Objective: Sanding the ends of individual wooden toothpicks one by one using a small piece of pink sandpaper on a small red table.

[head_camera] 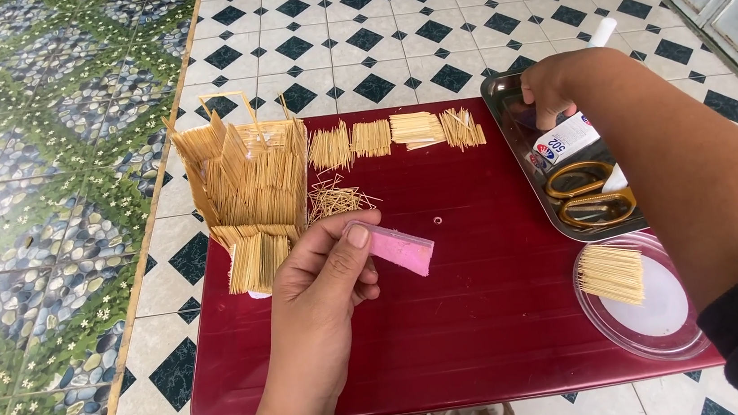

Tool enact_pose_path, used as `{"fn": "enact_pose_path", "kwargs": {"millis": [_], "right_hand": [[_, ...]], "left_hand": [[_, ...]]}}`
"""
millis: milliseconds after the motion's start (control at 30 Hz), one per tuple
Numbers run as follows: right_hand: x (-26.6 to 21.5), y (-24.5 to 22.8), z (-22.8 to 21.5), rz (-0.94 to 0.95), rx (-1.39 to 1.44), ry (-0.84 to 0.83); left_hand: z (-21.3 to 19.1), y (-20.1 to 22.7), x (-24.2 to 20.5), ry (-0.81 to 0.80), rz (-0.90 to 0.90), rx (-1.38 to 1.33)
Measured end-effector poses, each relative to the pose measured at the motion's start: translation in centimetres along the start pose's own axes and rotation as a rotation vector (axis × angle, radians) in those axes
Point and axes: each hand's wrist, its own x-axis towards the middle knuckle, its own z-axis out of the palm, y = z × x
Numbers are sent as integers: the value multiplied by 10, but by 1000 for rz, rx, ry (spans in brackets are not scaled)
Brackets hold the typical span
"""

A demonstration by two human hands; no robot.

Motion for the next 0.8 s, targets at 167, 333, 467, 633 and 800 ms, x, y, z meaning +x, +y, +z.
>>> {"fn": "enact_pose_path", "kwargs": {"millis": [167, 333, 467, 633, 800], "right_hand": [[3, 0, 3, -22, -27, 18], [-26, -6, -8, -36, 3, 16], [-36, -9, -10, -46, 44, 51], [-57, 1, -20, -142, -40, 335], [-156, -10, -23, -344, 321, 684]], "left_hand": [[-1, -1, 1, -9, 7, 4], [1, 0, 1, 7, -15, 3], [0, 0, 2, 18, -12, 11], [1, 1, 2, 23, -5, 28], [-1, 1, 4, 20, 23, 13]]}}
